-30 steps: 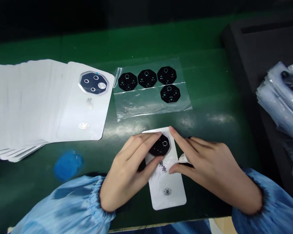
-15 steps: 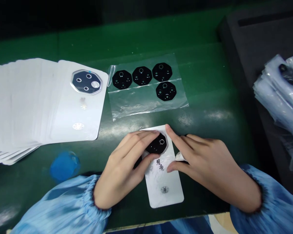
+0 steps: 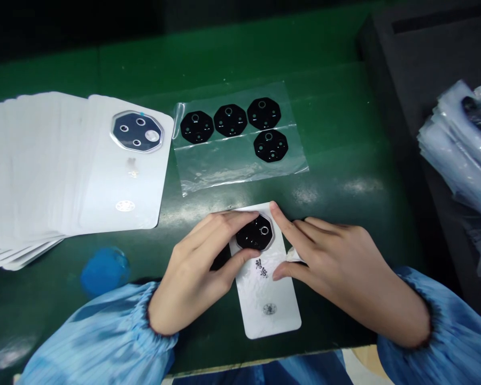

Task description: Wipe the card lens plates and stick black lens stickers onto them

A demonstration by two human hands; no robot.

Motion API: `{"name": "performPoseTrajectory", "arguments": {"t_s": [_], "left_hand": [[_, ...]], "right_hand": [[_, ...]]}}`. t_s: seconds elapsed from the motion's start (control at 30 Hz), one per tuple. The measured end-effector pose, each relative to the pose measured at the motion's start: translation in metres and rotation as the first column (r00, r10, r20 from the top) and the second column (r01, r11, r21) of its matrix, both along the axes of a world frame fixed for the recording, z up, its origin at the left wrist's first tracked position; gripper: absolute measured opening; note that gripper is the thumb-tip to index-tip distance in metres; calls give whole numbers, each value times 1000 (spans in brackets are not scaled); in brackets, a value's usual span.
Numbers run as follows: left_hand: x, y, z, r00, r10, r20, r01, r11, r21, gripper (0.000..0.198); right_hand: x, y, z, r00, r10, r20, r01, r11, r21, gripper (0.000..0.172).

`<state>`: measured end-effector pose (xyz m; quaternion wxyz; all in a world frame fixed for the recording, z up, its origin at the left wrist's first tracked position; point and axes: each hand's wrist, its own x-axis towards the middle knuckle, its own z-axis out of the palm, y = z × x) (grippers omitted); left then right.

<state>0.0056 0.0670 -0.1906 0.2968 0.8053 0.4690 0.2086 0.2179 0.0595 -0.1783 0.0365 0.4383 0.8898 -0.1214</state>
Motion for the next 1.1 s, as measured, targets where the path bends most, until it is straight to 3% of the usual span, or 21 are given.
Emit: {"name": "performPoseTrajectory", "arguments": {"t_s": [0.63, 1.1], "left_hand": [[4, -2, 2, 1000, 11, -22, -11, 999, 31, 42], [12, -13, 3, 992, 122, -34, -121, 992, 27, 40]], "right_hand": [[-1, -1, -5, 1000, -10, -23, 12, 997, 80, 83], [-1, -1, -5, 999, -8, -49, 12, 997, 75, 78]]}}
